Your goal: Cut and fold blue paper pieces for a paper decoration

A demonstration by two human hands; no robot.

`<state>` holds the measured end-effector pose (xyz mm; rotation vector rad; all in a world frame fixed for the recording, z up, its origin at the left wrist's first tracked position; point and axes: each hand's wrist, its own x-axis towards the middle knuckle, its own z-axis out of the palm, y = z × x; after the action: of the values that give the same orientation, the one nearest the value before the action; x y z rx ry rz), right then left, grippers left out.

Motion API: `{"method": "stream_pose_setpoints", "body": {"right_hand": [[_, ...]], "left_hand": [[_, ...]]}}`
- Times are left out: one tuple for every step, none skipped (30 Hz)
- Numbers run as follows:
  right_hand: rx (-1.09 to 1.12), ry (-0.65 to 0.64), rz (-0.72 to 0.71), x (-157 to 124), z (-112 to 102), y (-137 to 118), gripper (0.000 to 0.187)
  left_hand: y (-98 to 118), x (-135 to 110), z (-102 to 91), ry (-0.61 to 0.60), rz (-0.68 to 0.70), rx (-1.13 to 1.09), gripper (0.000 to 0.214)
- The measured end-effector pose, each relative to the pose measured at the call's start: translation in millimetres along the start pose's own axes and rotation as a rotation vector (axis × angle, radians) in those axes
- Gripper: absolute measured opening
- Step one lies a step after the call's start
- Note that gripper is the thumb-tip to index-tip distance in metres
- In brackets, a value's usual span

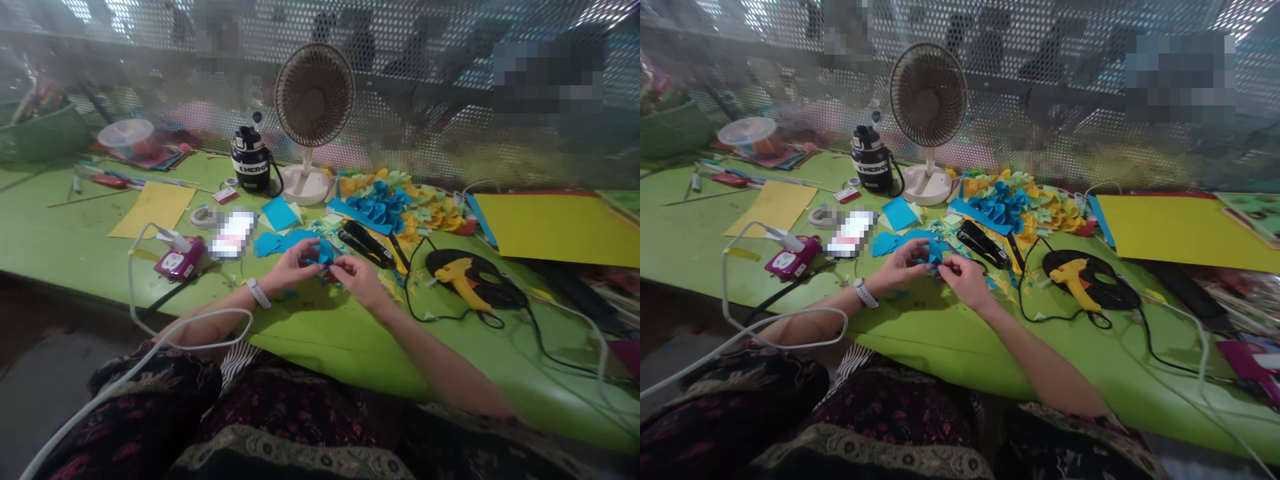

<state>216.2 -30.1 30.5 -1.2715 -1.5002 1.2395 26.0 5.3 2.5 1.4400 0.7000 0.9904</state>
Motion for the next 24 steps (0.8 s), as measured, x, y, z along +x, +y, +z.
{"method": "stream_pose_setpoints", "body": {"right_hand": [[0.017, -0.010, 0.012, 0, 0, 0, 0.027], [0.034, -0.020, 0.024, 1, 1, 1, 0.028], [0.051, -0.028, 0.035, 1, 1, 1, 0.029], [0.065, -0.036, 0.043, 1, 2, 1, 0.030], [0.076, -0.043, 0.048, 1, 3, 2, 0.030], [0.084, -0.049, 0.051, 1, 5, 3, 0.030], [0.087, -0.056, 0.054, 1, 6, 3, 0.030], [0.086, -0.063, 0.057, 0, 7, 4, 0.030], [0.078, -0.069, 0.060, 0, 8, 5, 0.029], [0.060, -0.074, 0.062, 0, 8, 5, 0.028], [0.032, -0.077, 0.058, -1, 7, 5, 0.027], [-0.004, -0.077, 0.048, -2, 6, 4, 0.026], [-0.041, -0.068, 0.028, -2, 4, 3, 0.025], [-0.078, -0.051, 0.002, -3, 1, 0, 0.025], [-0.114, -0.028, -0.026, -3, -2, -2, 0.025], [-0.147, 0.002, -0.051, -4, -5, -5, 0.026], [-0.179, 0.034, -0.071, -4, -8, -8, 0.026], [-0.209, 0.064, -0.086, -4, -10, -10, 0.027], [-0.235, 0.090, -0.097, -4, -12, -12, 0.026], [-0.256, 0.107, -0.105, -4, -12, -13, 0.026], [-0.271, 0.117, -0.113, -3, -13, -14, 0.026], [-0.283, 0.121, -0.120, -3, -13, -14, 0.026], [-0.292, 0.122, -0.129, -3, -12, -14, 0.026], [-0.301, 0.122, -0.137, -3, -12, -14, 0.026]], "left_hand": [[0, 0, -0.5, -0.009, 0.011, 0.003, 0.054], [0, 0, -0.8, -0.015, 0.022, 0.003, 0.054], [0, 0, -1.0, -0.020, 0.033, 0.003, 0.053], [0, 0, -0.9, -0.023, 0.043, 0.005, 0.053], [1, -1, -0.6, -0.022, 0.053, 0.013, 0.052], [1, -1, 0.0, -0.018, 0.064, 0.027, 0.051], [2, -1, 0.7, -0.017, 0.075, 0.043, 0.050], [2, -2, 1.6, -0.020, 0.083, 0.059, 0.050], [2, -2, 2.5, -0.023, 0.089, 0.072, 0.049], [2, -2, 3.4, -0.027, 0.092, 0.082, 0.049], [2, -2, 4.1, -0.034, 0.094, 0.085, 0.050], [2, -2, 4.5, -0.044, 0.096, 0.082, 0.050], [1, -2, 4.7, -0.054, 0.098, 0.076, 0.050], [1, -1, 4.6, -0.059, 0.102, 0.069, 0.050], [1, -1, 4.3, -0.062, 0.105, 0.064, 0.049], [1, -1, 3.9, -0.061, 0.108, 0.064, 0.049], [1, -1, 3.5, -0.055, 0.110, 0.070, 0.049], [0, 0, 3.1, -0.050, 0.114, 0.079, 0.049], [0, 0, 2.8, -0.047, 0.118, 0.088, 0.050], [-1, 0, 2.7, -0.049, 0.121, 0.094, 0.050], [-1, -1, 2.7, -0.055, 0.123, 0.098, 0.051], [-2, -1, 2.7, -0.062, 0.125, 0.101, 0.051], [-2, -1, 2.7, -0.071, 0.125, 0.105, 0.051], [-3, -1, 2.7, -0.079, 0.124, 0.113, 0.051]]}}
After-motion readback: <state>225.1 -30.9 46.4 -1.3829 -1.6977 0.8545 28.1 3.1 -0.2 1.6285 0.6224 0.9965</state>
